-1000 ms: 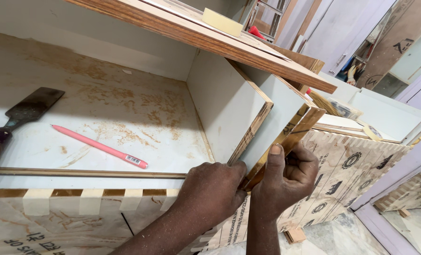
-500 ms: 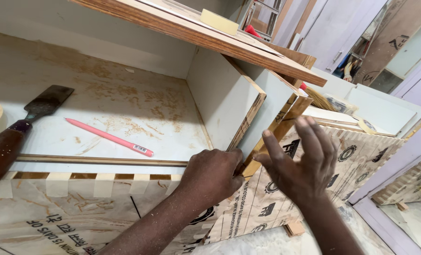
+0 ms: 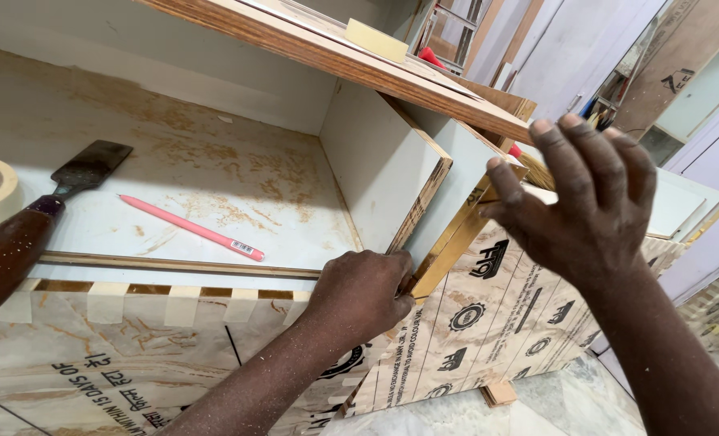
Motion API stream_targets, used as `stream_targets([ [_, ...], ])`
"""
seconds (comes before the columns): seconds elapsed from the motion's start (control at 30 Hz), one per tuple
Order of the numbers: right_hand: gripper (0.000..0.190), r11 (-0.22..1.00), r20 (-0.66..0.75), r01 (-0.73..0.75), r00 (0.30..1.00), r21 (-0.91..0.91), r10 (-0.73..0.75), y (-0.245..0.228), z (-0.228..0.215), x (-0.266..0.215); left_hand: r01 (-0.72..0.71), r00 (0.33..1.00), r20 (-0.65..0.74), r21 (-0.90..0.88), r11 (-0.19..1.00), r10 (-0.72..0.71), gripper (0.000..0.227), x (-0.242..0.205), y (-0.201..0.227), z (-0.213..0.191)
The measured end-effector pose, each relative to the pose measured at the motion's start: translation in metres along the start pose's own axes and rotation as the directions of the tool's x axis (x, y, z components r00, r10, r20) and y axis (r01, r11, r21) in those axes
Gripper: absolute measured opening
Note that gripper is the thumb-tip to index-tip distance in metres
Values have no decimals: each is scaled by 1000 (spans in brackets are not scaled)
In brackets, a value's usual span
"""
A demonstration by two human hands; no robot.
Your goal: The person uses a chisel to clean a groove in a wooden furniture frame. They then apply glue to a white plastic strip and insert it into the groove, pressing it into place. The person also handles a small wooden piece and a brush during the process.
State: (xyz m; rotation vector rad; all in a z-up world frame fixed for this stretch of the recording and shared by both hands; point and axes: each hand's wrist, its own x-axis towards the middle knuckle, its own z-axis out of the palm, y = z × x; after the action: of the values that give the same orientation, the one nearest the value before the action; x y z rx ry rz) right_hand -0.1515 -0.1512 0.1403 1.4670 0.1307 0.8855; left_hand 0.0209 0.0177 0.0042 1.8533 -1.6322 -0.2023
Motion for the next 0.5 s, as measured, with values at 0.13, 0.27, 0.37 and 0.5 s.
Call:
stream_targets([
  [0.13,43,965,74,-253,966,67,249,8,-18,6,7,1000,0,8,1000,-7,26,0,1,0],
  [0.27,71,-190,627,-644,563,741,538,-7,-42,5,14,1000,-9,-20,1000,-14,25,1,0,1],
  [0.37,81,-806,843,-359,454,470,289,-19,-46,1,9,1000,-29,-30,999,-10,24,2,1,2],
  [0.5,82,-884,825,-233,510,405,243,-43,-48,-4,44,999,5,-27,999,-44,22,3,4,2],
])
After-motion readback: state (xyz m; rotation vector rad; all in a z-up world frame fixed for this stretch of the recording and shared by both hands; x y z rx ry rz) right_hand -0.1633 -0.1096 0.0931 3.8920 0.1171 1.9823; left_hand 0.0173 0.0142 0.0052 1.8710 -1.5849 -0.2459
